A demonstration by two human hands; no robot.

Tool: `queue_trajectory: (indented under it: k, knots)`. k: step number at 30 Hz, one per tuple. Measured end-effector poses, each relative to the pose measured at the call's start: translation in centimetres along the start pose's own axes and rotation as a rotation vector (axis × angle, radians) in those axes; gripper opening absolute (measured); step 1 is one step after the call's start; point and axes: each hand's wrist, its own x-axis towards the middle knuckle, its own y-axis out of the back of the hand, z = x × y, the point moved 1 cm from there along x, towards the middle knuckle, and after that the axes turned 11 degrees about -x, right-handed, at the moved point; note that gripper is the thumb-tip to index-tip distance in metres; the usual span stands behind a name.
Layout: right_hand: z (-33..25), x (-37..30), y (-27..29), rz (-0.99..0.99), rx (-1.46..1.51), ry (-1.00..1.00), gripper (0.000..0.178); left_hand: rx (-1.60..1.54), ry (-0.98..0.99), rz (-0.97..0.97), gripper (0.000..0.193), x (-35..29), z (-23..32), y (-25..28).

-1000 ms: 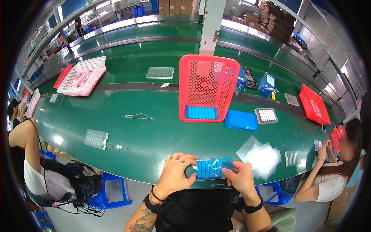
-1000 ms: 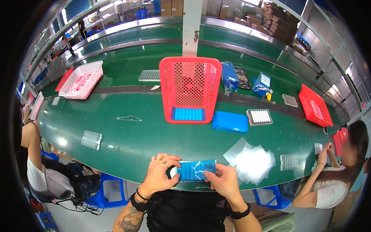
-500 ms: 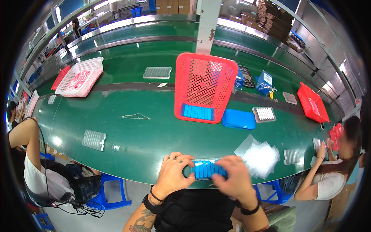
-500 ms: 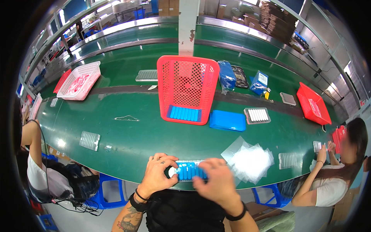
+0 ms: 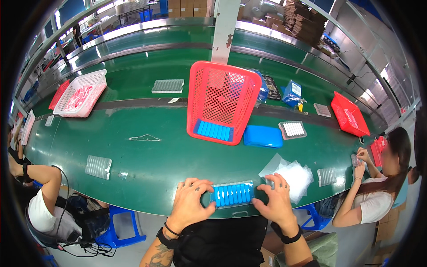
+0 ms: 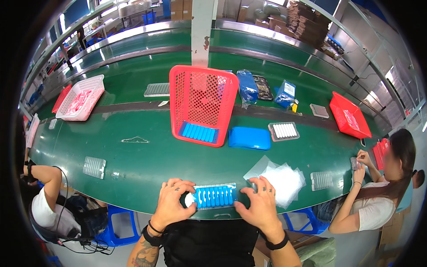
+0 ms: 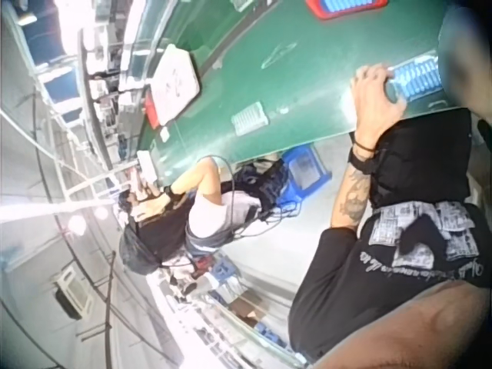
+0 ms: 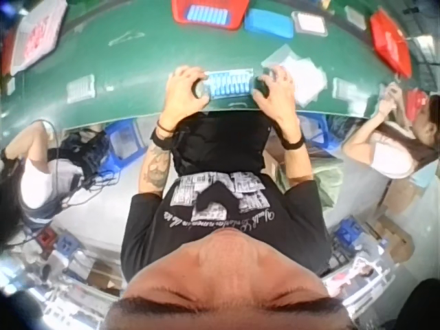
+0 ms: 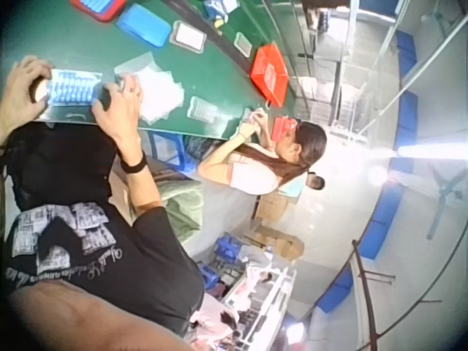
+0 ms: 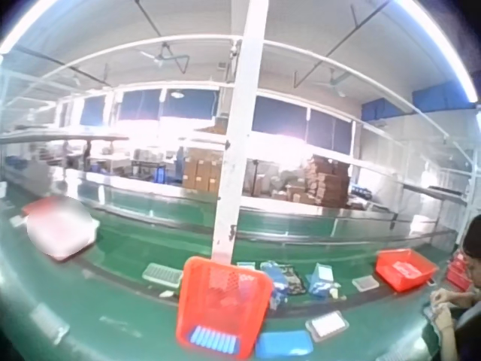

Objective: The person is assembling small electronic components into plastic trays at a factory workstation.

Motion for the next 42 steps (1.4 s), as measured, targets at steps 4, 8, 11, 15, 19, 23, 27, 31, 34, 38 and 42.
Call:
queue_trajectory:
  k: [4, 8, 11, 15, 19, 23, 27, 31, 34, 38, 42]
  knots:
    - [-1.9, 0.7, -1.0, -0.025, 0.09, -0.089, 0.021, 0.082, -0.012, -0.024, 0.077, -0.3, 1.0, 0.2]
    - [-6.6, 3.4, 2.4, -0.17, 0.373, 0.255, 0.021, 0.058, 0.011, -0.061, 0.094, -0.2, 0.1, -0.3]
    - [-8.2, 6.2, 7.1, -0.065, 0.632, 0.371, 0.027, 0.039, 0.021, -0.045, 0.096, -0.8, -0.7, -0.5]
    - [-8.6, 12.3, 7.0, 0.006, 0.86, 0.004, 0.035, 0.096, 0.034, -0.049, 0.097, -0.8, -0.4, -0.3]
    - [-6.6, 17.9, 1.0, 0.11, 0.361, -0.122, 0.034, 0.1, 0.018, -0.055, 0.09, -0.6, -0.1, -0.4]
    - [-6.2, 18.0, -1.4, -0.036, 0.039, -0.224, 0.037, 0.13, 0.006, -0.051, 0.087, -0.5, 0.1, -0.4]
    - [-6.1, 17.3, -0.7, -0.025, 0.014, -0.22, 0.038, 0.141, -0.024, -0.07, 0.085, -0.3, 0.5, -0.1]
    - [-8.7, 15.1, 1.0, 0.027, 0.052, -0.07, 0.033, 0.183, -0.026, -0.095, 0.082, -1.3, -0.7, 0.8]
    - [-8.1, 11.0, 3.3, -0.028, 0.184, 0.035, 0.028, 0.303, 0.005, -0.194, 0.078, -1.2, -1.1, 3.5]
    - [-4.0, 4.9, 4.7, -0.204, 0.343, 0.074, 0.027, 0.539, 0.135, -0.198, 0.067, -1.1, -3.2, 11.3]
    - [-0.2, 2.1, 5.6, -0.301, 0.332, -0.04, 0.028, 0.626, 0.197, -0.055, 0.067, -3.0, -6.1, 18.2]
